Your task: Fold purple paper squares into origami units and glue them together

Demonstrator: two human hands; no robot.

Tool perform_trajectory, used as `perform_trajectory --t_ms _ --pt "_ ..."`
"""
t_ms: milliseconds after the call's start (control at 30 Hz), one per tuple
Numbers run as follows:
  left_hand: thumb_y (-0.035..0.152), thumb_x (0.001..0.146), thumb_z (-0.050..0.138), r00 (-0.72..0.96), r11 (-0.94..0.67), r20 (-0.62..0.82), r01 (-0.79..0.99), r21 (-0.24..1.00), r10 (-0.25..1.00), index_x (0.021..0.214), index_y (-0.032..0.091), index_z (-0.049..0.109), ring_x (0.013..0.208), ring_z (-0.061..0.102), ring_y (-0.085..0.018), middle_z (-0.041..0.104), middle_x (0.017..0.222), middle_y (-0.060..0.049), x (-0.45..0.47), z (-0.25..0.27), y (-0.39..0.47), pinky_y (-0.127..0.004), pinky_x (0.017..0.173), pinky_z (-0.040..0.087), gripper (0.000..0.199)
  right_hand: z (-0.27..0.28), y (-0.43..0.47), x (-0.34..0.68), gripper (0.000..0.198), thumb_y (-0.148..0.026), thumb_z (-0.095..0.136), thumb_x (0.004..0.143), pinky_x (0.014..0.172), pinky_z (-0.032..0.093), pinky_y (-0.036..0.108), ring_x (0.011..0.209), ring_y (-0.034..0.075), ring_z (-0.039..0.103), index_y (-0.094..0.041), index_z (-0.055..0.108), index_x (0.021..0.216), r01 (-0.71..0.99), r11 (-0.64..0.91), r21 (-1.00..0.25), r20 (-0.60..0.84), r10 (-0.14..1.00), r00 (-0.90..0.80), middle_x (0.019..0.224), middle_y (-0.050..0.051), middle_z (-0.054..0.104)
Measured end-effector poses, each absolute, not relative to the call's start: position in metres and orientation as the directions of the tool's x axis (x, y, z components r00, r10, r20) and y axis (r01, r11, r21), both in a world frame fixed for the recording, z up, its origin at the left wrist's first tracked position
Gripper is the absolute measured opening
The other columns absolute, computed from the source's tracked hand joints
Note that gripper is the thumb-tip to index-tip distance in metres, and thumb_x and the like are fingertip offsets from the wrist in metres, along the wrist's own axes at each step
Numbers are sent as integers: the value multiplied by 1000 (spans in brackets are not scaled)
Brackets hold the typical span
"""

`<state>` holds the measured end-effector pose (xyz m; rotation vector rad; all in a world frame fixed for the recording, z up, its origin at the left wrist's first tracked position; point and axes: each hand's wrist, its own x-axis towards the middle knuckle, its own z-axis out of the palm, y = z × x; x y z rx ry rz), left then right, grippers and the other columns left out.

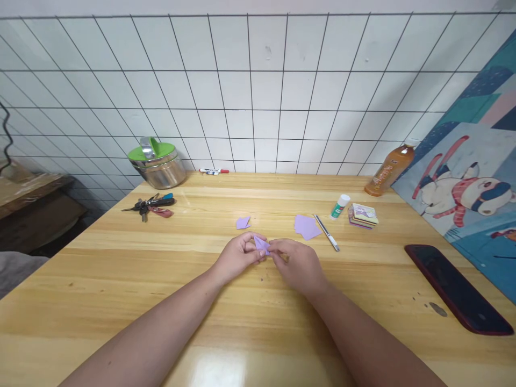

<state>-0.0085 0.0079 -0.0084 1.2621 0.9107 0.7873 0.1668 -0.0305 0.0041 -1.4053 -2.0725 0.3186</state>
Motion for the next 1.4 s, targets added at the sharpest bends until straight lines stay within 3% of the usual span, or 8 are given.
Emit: perform_trajectory --t_ms 300,400,533,767,967,1100,1267,1400 --pt "21 69 66 406 10 -25 38 999 914 89 13 62 84 64 -18 70 90 -7 -4 -8 6 -29 80 46 22 0 -25 162 10 -20 50 75 57 46 23 67 13 60 -22 60 77 506 190 -841 199 979 -35 78 0 66" --pt "22 72 62 404 -5 -32 90 996 914 85 13 64 87 63 -20 70 92 -7 -5 -9 8 -30 80 45 17 0 -22 161 8 -26 50 75 49 43 21 56 12 56 -21 56 74 349 42 -936 49 999 10 61 -3 59" --pt "23 74 60 429 -3 -33 84 996 903 88 13 63 87 63 -20 69 93 -7 -7 -10 9 -30 81 45 18 -3 -21 161 10 -31 49 75 42 42 20 50 11 55 -21 50 77 188 -122 -975 -129 991 -22 60 -4 55" --pt "23 74 61 438 -5 -37 94 996 898 86 14 60 79 63 -18 68 84 -5 -4 -17 7 -28 73 46 15 1 -29 156 12 -30 57 74 60 45 24 60 11 59 -23 55 84 481 177 -859 148 984 -98 75 -2 64" --pt "27 72 63 412 -32 -33 150 988 910 86 14 61 79 63 -18 69 86 -6 -3 -18 6 -27 72 46 19 -12 -21 163 6 -25 54 77 59 46 24 63 13 61 -22 59 77 500 118 -858 114 993 -39 69 -2 65" --pt "31 70 64 405 -1 -55 136 991 913 81 14 62 75 63 -17 69 81 -5 -3 -12 6 -25 68 45 20 -13 -19 170 17 -24 48 80 59 49 24 62 13 63 -23 63 89 468 107 -877 85 994 -69 76 -1 69" --pt "37 66 68 404 102 -128 86 991 906 81 14 63 69 61 -16 68 77 -4 -6 -4 8 -25 64 44 28 5 -27 177 53 -13 44 81 73 49 27 76 13 65 -29 39 131 579 362 -731 246 930 -272 106 1 67" --pt "37 64 72 471 191 -182 29 981 863 82 13 63 72 61 -16 68 79 -5 -10 -3 10 -26 69 45 31 11 -28 181 42 -7 41 80 85 45 29 103 15 58 -29 57 112 602 581 -548 321 811 -489 114 0 62"
